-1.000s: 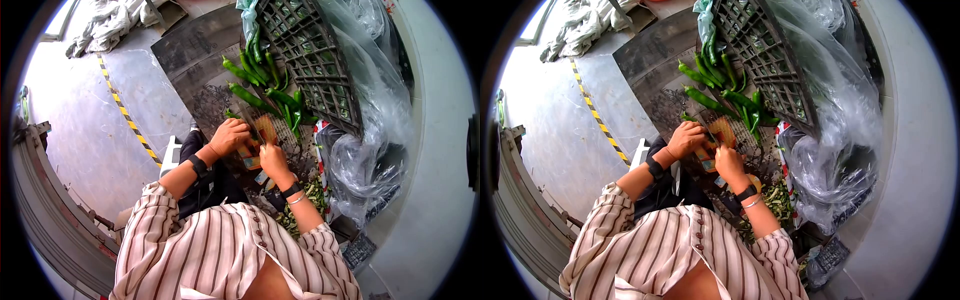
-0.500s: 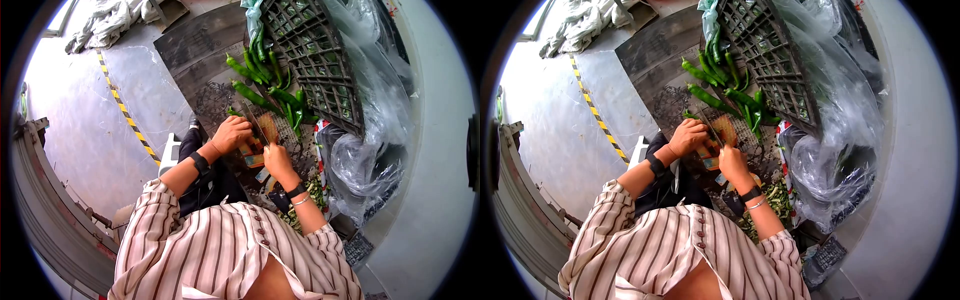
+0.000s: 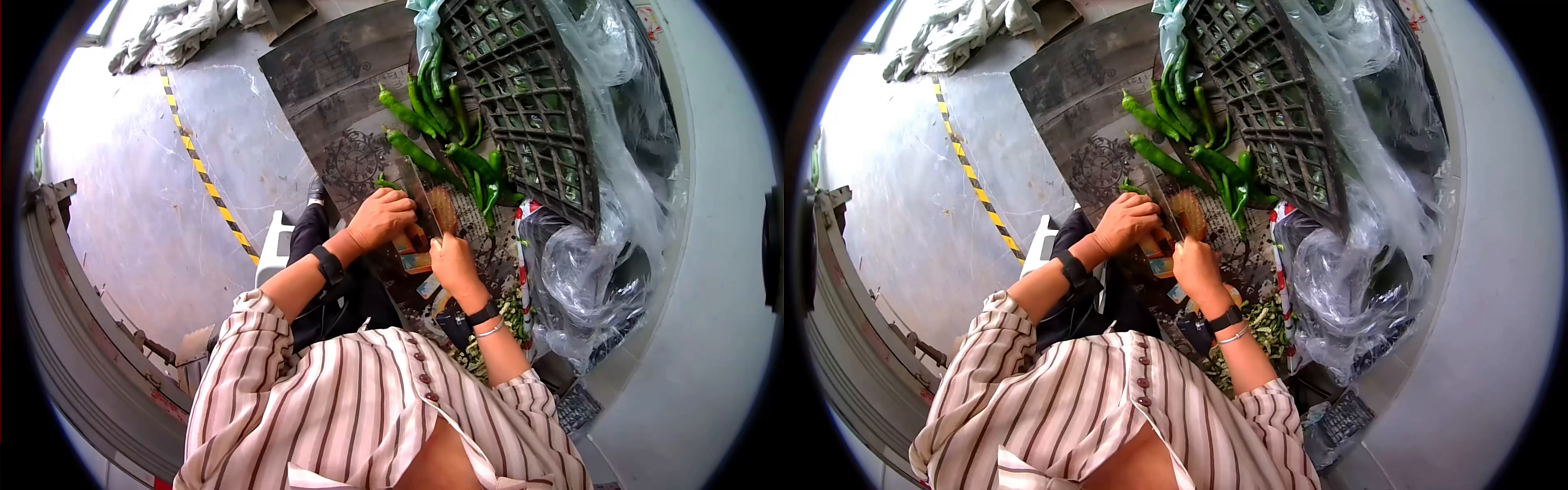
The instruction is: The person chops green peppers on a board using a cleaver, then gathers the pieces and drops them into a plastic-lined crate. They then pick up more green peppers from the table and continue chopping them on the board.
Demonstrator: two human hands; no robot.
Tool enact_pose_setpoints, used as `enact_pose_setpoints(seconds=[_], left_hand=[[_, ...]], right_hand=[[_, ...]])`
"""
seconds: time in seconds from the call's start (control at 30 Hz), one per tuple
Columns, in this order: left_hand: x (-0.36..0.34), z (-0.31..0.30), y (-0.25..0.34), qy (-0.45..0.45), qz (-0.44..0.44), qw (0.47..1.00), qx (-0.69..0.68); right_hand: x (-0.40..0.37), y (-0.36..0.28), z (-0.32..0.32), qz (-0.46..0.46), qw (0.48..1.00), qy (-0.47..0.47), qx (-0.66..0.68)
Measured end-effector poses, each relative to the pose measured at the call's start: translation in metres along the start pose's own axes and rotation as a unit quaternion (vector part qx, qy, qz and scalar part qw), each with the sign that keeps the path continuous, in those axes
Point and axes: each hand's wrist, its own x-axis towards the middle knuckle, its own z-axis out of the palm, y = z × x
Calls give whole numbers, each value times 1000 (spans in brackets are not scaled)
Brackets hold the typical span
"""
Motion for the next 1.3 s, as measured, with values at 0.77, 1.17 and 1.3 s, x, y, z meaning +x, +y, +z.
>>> enact_pose_setpoints(seconds=[0.77, 1.17, 1.3], left_hand=[[-2, 2, -3, 36, 9, 999, -30], [-3, -28, -2, 42, -49, 998, 19], [-5, -28, -8, 22, -43, 998, 42]], right_hand=[[4, -6, 12, 7, 999, 46, 21], [8, -4, 20, 6, 998, 52, 47], [7, -3, 21, 0, 997, 65, 44]])
